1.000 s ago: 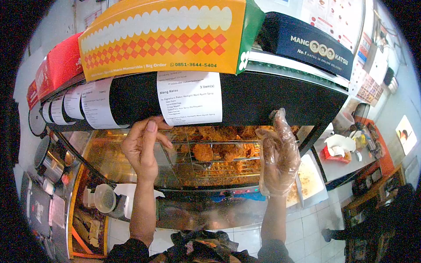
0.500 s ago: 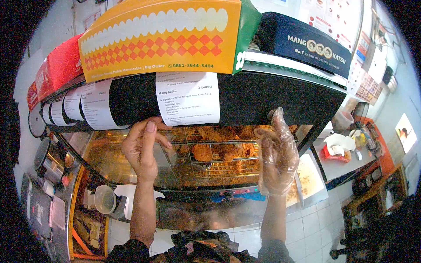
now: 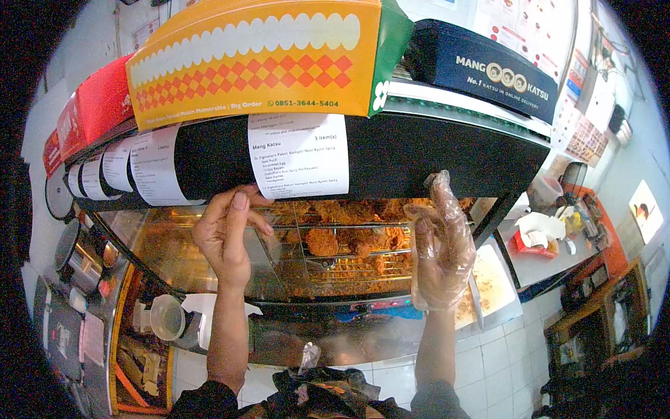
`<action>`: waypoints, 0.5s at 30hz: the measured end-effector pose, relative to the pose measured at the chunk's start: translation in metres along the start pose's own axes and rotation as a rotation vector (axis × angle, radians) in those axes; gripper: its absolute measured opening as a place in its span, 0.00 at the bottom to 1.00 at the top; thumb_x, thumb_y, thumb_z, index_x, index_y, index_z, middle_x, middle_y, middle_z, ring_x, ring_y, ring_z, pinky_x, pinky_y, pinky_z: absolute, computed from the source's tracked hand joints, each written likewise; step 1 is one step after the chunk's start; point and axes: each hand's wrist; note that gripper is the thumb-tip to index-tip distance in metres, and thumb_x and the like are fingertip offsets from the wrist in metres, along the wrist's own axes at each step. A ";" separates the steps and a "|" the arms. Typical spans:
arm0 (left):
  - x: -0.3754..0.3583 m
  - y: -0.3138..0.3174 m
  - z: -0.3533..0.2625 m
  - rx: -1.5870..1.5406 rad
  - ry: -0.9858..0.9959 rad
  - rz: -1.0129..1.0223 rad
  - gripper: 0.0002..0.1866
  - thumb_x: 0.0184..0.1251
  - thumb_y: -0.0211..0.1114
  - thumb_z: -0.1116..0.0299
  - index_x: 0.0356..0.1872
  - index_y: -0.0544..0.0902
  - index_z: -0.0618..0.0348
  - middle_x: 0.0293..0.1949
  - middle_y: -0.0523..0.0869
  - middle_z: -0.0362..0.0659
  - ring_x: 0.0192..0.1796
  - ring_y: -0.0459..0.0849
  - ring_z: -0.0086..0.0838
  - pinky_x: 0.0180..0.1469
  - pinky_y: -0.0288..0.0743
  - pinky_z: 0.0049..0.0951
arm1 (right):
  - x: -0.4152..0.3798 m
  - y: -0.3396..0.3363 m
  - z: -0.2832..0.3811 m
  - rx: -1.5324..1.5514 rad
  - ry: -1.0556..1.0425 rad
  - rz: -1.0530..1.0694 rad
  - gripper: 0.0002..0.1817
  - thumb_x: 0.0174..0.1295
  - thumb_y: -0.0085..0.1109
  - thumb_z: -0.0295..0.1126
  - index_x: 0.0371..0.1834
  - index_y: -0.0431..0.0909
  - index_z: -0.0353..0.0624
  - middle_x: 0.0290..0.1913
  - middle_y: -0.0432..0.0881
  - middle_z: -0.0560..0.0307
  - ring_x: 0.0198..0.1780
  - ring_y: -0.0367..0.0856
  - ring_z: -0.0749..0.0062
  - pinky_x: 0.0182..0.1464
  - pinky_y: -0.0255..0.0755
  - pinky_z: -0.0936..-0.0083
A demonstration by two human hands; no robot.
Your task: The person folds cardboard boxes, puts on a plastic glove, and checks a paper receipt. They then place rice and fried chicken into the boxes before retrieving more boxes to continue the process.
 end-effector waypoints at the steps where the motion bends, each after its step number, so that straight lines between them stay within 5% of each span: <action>1: 0.000 0.000 0.000 0.000 0.000 -0.001 0.12 0.80 0.61 0.72 0.50 0.87 0.71 0.40 0.92 0.55 0.27 0.87 0.24 0.29 0.83 0.24 | 0.000 0.000 0.001 -0.012 0.005 0.005 0.25 0.74 0.56 0.18 0.74 0.71 0.35 0.77 0.70 0.40 0.72 0.77 0.58 0.66 0.79 0.62; 15: 0.000 0.000 0.001 0.011 -0.011 -0.004 0.12 0.81 0.60 0.72 0.50 0.86 0.72 0.43 0.91 0.56 0.31 0.89 0.27 0.29 0.84 0.26 | 0.000 0.004 0.000 0.096 0.001 0.001 0.26 0.73 0.56 0.17 0.75 0.71 0.37 0.78 0.68 0.41 0.70 0.78 0.60 0.65 0.80 0.62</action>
Point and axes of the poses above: each hand's wrist, its own x-axis towards the middle knuckle, its own y-axis out of the palm, z = x × y
